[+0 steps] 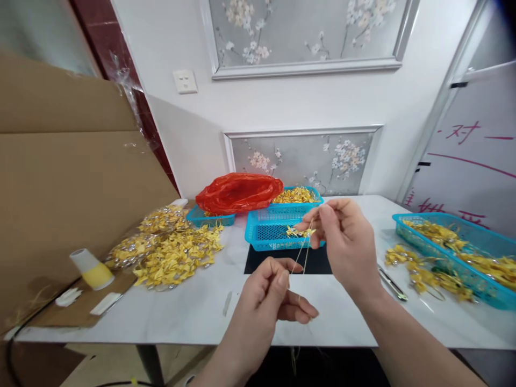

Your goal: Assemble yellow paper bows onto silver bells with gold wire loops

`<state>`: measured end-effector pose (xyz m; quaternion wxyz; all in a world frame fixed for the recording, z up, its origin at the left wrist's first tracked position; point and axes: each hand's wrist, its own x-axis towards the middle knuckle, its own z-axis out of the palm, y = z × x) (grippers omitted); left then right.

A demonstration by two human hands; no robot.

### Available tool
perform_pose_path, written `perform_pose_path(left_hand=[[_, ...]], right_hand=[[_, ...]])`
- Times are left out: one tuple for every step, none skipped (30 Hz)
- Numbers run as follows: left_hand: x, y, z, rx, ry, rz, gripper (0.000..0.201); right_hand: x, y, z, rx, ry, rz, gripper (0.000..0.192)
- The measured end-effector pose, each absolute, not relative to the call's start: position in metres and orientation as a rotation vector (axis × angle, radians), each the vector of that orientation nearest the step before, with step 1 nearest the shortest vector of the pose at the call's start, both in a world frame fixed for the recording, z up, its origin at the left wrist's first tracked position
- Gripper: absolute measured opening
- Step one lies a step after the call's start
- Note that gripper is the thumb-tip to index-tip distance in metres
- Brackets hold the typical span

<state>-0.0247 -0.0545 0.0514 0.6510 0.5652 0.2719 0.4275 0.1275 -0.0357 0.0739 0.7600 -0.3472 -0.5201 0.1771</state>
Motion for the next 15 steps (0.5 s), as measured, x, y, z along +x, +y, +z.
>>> perform_pose_path(left_hand=[[-0.025,-0.054,0.051,1.295,0.621,0.961,0.024],[-0.025,-0.053,0.05,1.305,0.624,0.95,0.024],[-0.026,-0.053,0.05,1.313,0.63,0.939,0.024],[-0.027,-0.053,0.049,1.319,0.638,0.927,0.023],[-0.027,-0.052,0.049,1.323,0.647,0.915,0.023],[-0.028,-0.051,0.05,1.328,0.656,0.903,0.022],[-0.028,-0.051,0.05,1.333,0.663,0.896,0.021],[-0.029,-0.05,0.051,1.337,0.667,0.892,0.021],[-0.03,-0.05,0.051,1.342,0.664,0.889,0.02],[-0.03,-0.049,0.052,1.345,0.66,0.888,0.02],[-0.03,-0.049,0.052,1.344,0.655,0.89,0.019],[-0.03,-0.049,0.051,1.339,0.65,0.895,0.018],[-0.03,-0.049,0.051,1.332,0.646,0.899,0.018],[-0.031,-0.049,0.05,1.327,0.641,0.898,0.018],[-0.031,-0.049,0.049,1.326,0.637,0.891,0.018]], right_hand=[[0.128,-0.035,0.077,-0.741,-1.124,0.456,0.017],[0.129,-0.035,0.081,-0.729,-1.117,0.521,0.019],[0.13,-0.035,0.084,-0.716,-1.114,0.579,0.021],[0.131,-0.036,0.087,-0.704,-1.114,0.63,0.022],[0.132,-0.036,0.089,-0.693,-1.116,0.673,0.023],[0.133,-0.036,0.091,-0.683,-1.119,0.707,0.022],[0.134,-0.036,0.093,-0.675,-1.124,0.731,0.022],[0.135,-0.035,0.094,-0.67,-1.128,0.744,0.021],[0.135,-0.034,0.094,-0.668,-1.131,0.743,0.019],[0.136,-0.033,0.094,-0.669,-1.133,0.729,0.018],[0.136,-0.031,0.094,-0.673,-1.131,0.701,0.017],[0.137,-0.03,0.093,-0.677,-1.125,0.66,0.016],[0.137,-0.028,0.093,-0.68,-1.115,0.612,0.016],[0.137,-0.026,0.092,-0.682,-1.102,0.564,0.015],[0.137,-0.025,0.091,-0.682,-1.089,0.527,0.015]])
